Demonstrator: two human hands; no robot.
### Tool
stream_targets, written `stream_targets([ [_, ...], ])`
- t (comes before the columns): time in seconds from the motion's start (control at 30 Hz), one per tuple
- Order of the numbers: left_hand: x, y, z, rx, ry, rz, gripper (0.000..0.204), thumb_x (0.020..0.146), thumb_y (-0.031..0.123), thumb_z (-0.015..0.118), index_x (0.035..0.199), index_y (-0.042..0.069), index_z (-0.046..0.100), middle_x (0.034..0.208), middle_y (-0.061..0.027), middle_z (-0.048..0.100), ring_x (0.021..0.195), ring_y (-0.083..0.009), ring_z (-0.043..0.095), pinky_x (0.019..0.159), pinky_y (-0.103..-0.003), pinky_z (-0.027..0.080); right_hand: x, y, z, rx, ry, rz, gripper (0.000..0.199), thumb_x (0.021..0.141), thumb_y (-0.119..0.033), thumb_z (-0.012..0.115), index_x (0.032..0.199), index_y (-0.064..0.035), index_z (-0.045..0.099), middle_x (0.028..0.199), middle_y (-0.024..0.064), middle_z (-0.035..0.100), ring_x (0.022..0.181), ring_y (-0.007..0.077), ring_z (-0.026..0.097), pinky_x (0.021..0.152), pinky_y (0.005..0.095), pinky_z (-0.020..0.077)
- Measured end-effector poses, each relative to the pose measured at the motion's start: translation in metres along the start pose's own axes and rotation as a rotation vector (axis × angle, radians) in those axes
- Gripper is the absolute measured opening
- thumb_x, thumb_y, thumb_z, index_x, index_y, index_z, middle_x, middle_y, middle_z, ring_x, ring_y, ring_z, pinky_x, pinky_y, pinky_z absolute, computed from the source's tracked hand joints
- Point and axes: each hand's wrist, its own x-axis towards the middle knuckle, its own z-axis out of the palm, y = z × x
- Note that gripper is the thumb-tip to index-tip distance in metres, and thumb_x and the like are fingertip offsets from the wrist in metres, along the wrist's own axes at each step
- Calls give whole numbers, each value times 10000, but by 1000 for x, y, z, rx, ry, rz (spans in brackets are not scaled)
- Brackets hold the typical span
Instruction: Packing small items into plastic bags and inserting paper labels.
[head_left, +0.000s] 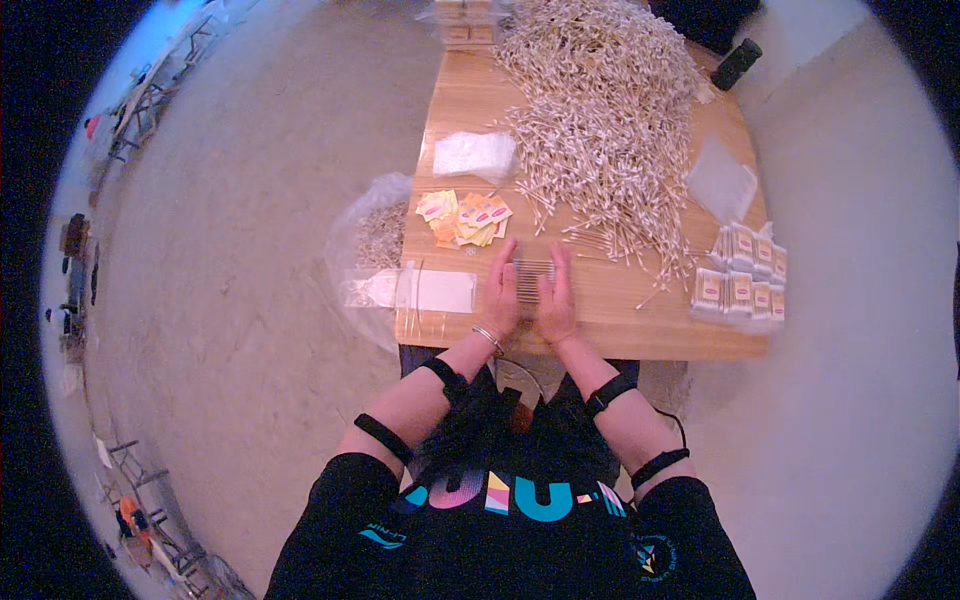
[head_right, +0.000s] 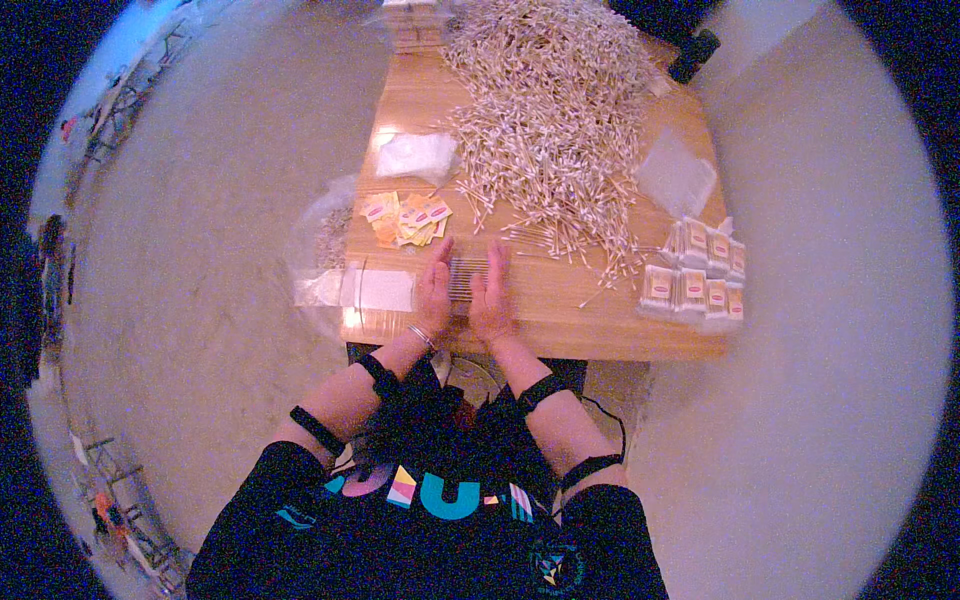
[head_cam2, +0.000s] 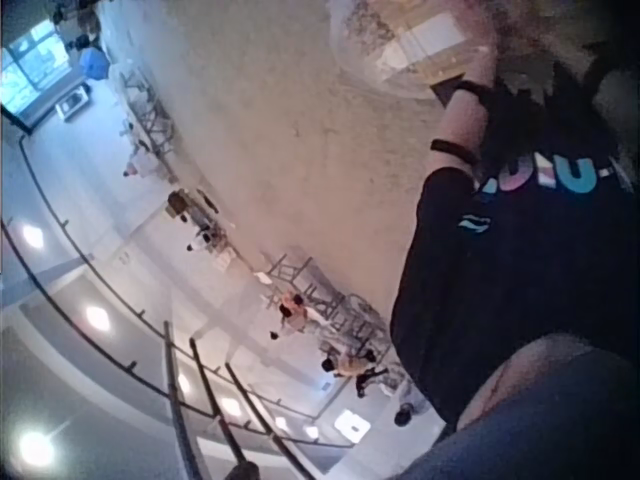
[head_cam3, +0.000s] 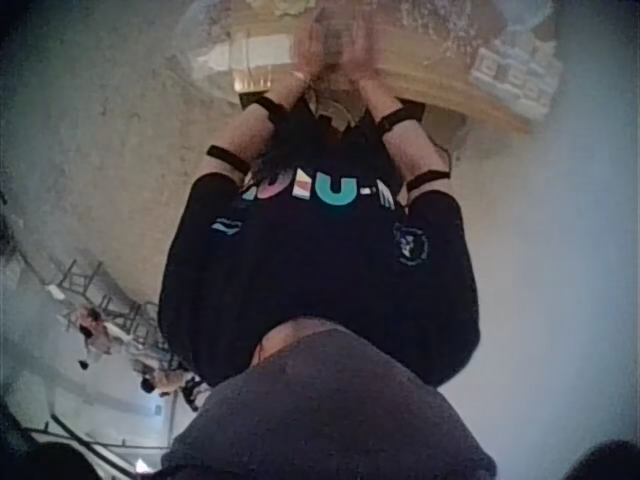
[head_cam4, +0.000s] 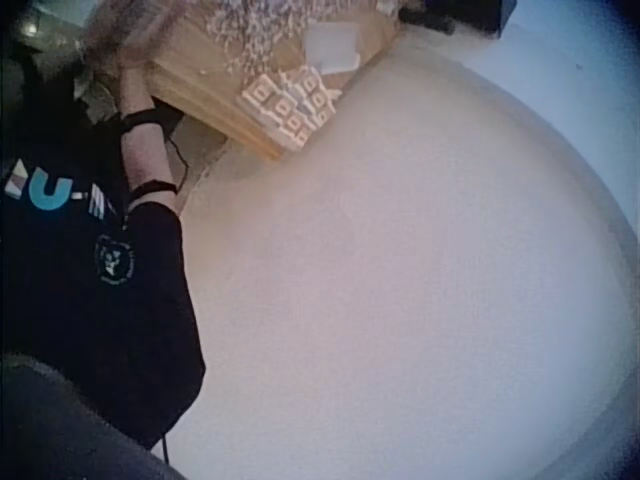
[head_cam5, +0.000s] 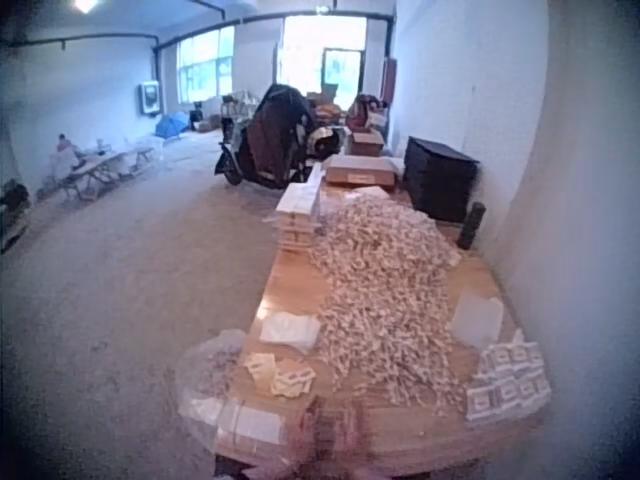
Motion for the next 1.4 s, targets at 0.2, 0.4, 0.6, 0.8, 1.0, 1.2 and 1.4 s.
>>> stream_targets([
  [0.2, 3, -22, 0, -222, 69, 11, 522, 956, 354, 311, 1310, -27, 358, 1324, -177, 413, 1246, -257, 370, 1035, -330, 262, 7, 39, -3, -78, 110, -150, 527, 868, -173, 408, 1335, 29, 274, 1417, 205, 239, 1337, 336, 167, 1099, 391, 105],
  [0.4, 2, -13, -2, -24, 35, -6, 529, 954, 368, 310, 1305, -24, 367, 1310, -178, 428, 1235, -261, 385, 1030, -331, 271, 17, 21, -3, -19, 41, -19, 497, 870, -169, 385, 1318, 30, 304, 1394, 213, 280, 1325, 334, 208, 1094, 386, 133],
  [0.6, 1, -11, -8, 16, 20, 38, 531, 954, 374, 303, 1296, -24, 379, 1296, -178, 445, 1222, -265, 400, 1022, -331, 281, 12, -3, 4, 59, -50, -36, 522, 832, -105, 404, 1326, 22, 293, 1396, 219, 274, 1328, 339, 200, 1095, 387, 137],
  [0.8, 1, -5, -4, 45, 26, 8, 520, 955, 358, 296, 1298, -25, 373, 1301, -176, 438, 1222, -262, 398, 1024, -328, 275, 1, 4, -13, -728, -263, -227, 656, 822, -222, 540, 1325, 73, 239, 1399, 241, 227, 1328, 365, 168, 1091, 429, 152],
  [1.0, 5, -2, -5, -36, 13, 0, 518, 958, 347, 289, 1303, -33, 357, 1308, -173, 427, 1229, -257, 388, 1032, -327, 261, -9, -11, -17, -938, -389, -266, 724, 838, -341, 506, 1344, 77, 202, 1421, 230, 191, 1343, 350, 124, 1101, 437, 107],
  [1.2, 4, -5, -7, -32, -31, 28, 525, 958, 351, 285, 1303, -38, 352, 1309, -176, 425, 1232, -254, 385, 1040, -331, 254, -8, -14, -13, -1000, -375, -250, 748, 824, -382, 520, 1334, 78, 223, 1412, 234, 210, 1337, 353, 147, 1099, 435, 121],
  [1.4, -1, -6, -9, -26, -28, 12, 530, 958, 363, 285, 1298, -37, 358, 1306, -177, 428, 1230, -254, 388, 1035, -332, 263, -13, -8, -11, -978, -295, -302, 762, 808, -392, 536, 1331, 74, 234, 1402, 234, 234, 1324, 354, 186, 1095, 436, 136],
])
